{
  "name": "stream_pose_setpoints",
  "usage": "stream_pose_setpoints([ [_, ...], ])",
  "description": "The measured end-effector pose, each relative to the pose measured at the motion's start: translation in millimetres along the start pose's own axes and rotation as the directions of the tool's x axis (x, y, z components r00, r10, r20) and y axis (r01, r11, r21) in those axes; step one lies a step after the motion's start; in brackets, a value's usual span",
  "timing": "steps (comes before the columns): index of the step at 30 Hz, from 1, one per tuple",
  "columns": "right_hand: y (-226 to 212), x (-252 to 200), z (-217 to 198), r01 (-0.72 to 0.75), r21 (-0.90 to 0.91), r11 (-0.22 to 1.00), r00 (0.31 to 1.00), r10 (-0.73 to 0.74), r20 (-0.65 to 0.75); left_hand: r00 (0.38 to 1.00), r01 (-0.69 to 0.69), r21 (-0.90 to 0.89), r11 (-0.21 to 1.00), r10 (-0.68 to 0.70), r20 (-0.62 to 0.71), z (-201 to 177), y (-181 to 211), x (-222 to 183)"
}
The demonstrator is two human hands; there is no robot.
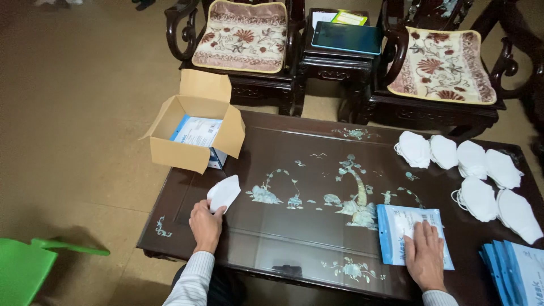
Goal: Packaging individual face masks into a cardboard box and organizing them on a table
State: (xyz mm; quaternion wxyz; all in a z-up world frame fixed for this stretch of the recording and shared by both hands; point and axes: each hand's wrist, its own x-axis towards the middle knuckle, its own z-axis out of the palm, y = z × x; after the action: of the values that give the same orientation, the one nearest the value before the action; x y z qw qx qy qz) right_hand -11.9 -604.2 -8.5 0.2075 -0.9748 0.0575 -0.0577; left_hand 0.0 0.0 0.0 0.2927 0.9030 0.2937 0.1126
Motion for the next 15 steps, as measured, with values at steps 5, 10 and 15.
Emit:
stream_pose_setpoints([
  [5, -5.4, 0.4, -5.8, 0.1, -0.148, 0.984, 0.975, -0.127, -0.185, 0.984, -0.161, -0.175, 0.971, 0.144, -0.103, -3.0, 15.6, -20.9],
  [10, -91.6, -1.7, -19.6, -0.02, 0.363, 0.931, 0.988, 0.075, -0.138, 0.983, 0.071, -0.589, 0.805, 0.044, 0.179, -29.7, 112.0, -76.1],
  [15, -218.4, -10.5, -24.1, -0.452, 0.868, 0.207, 0.886, -0.008, 0.463, 0.722, 0.597, -0.559, 0.575, -0.082, 0.687, -11.9, 200.1, -122.5],
])
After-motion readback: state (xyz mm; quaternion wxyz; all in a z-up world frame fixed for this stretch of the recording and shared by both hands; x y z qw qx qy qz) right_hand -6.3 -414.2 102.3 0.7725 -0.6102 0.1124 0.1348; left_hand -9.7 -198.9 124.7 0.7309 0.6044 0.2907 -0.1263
